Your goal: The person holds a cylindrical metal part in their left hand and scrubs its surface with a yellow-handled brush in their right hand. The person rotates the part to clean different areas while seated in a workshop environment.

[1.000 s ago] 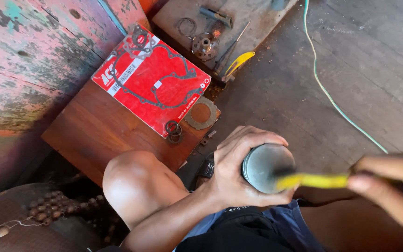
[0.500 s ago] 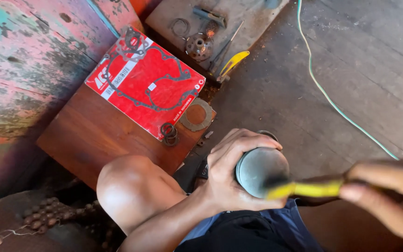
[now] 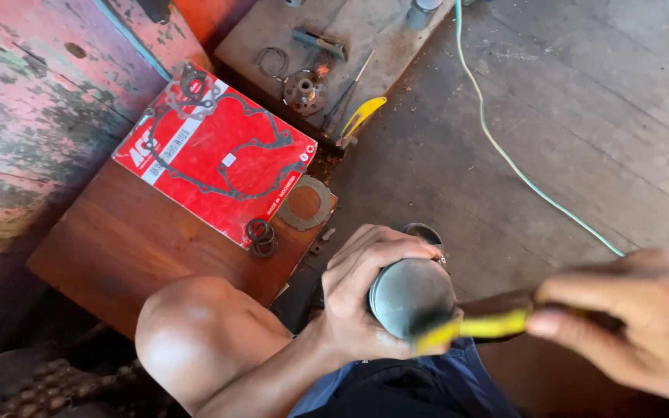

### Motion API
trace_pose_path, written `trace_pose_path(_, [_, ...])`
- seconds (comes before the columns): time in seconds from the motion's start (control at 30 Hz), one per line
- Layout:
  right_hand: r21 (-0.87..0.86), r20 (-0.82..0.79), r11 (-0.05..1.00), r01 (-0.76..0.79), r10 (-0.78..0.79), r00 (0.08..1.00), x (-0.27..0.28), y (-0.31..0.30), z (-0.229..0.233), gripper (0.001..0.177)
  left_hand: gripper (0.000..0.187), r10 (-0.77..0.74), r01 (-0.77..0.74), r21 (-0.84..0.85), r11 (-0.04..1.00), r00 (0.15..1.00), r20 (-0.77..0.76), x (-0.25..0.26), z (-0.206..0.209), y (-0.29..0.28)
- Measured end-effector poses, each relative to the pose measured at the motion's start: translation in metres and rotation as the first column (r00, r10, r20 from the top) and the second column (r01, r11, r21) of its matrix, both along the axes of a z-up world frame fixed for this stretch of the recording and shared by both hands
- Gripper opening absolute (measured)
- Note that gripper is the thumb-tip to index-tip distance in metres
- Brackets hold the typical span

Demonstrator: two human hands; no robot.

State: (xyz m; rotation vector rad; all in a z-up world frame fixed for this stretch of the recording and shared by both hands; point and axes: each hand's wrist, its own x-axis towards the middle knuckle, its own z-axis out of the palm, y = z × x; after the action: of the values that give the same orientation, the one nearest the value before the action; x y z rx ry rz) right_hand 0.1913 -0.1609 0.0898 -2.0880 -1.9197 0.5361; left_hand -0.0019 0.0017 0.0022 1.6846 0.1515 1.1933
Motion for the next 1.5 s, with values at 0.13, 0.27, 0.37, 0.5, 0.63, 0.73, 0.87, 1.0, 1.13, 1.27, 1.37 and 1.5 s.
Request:
trace_pose_path(0.13, [-0.006,0.047,0.992,0.123,-0.123,0.991,0.002,0.001,0.004,0.023,0.049,-0.003,0.004,0.026,1.000,1.000,-0.010,-0.002,-0.007,0.002])
trace_pose_path(0.27, [-0.009,0.081,0.990,0.139,-0.138,0.987,0.004,-0.004,0.001,0.024,0.046,0.048,-0.048,0.049,0.998,0.999,0.004,0.001,-0.003,0.001])
trace_pose_path(0.37, [0.024,0.073,0.975,0.220,-0.221,0.973,0.002,0.008,0.007,0.020,0.048,0.053,-0.053,0.038,0.998,0.999,0.003,0.001,-0.003,0.001])
trace_pose_path(0.5, [-0.113,0.003,0.992,0.060,-0.060,0.998,0.005,-0.001,0.003,0.028,0.052,0.033,-0.032,0.065,0.997,0.999,-0.022,-0.002,-0.003,0.003])
trace_pose_path(0.63, [-0.102,0.051,0.984,0.147,-0.143,0.988,0.000,0.008,0.013,0.026,0.044,0.028,-0.027,0.043,0.999,0.999,-0.035,-0.002,0.004,0.005])
trace_pose_path(0.73, [-0.106,-0.049,0.993,0.061,-0.066,0.997,-0.003,0.014,0.019,0.028,0.044,0.020,-0.019,0.047,0.999,1.000,-0.020,0.000,0.002,0.004])
trace_pose_path(0.87, [-0.080,-0.035,0.993,0.088,-0.091,0.995,-0.006,0.017,0.021,0.030,0.050,0.014,-0.014,0.004,1.000,1.000,-0.016,0.001,-0.002,0.002])
trace_pose_path(1.0, [-0.082,-0.102,0.997,0.010,-0.018,0.995,-0.004,0.014,0.020,0.030,0.048,0.006,-0.006,0.029,1.000,1.000,-0.008,0.000,-0.005,0.001])
trace_pose_path(1.13, [-0.076,0.019,0.995,0.070,-0.068,0.997,-0.008,0.010,0.017,0.031,0.048,0.028,-0.028,0.023,0.999,1.000,-0.001,0.002,-0.004,0.001])
trace_pose_path(1.27, [-0.097,0.020,0.986,0.136,-0.134,0.991,-0.001,0.011,0.020,0.029,0.048,0.018,-0.018,0.025,1.000,1.000,-0.004,0.001,-0.003,0.001])
trace_pose_path(1.37, [-0.108,-0.004,0.985,0.133,-0.134,0.991,-0.006,0.009,0.020,0.032,0.048,0.020,-0.020,0.018,1.000,1.000,0.009,0.001,-0.004,0.000])
trace_pose_path(1.5, [-0.086,-0.068,0.996,0.040,-0.046,0.997,-0.006,0.010,0.022,0.028,0.045,0.042,-0.043,0.044,0.998,0.999,0.017,0.002,-0.001,0.000])
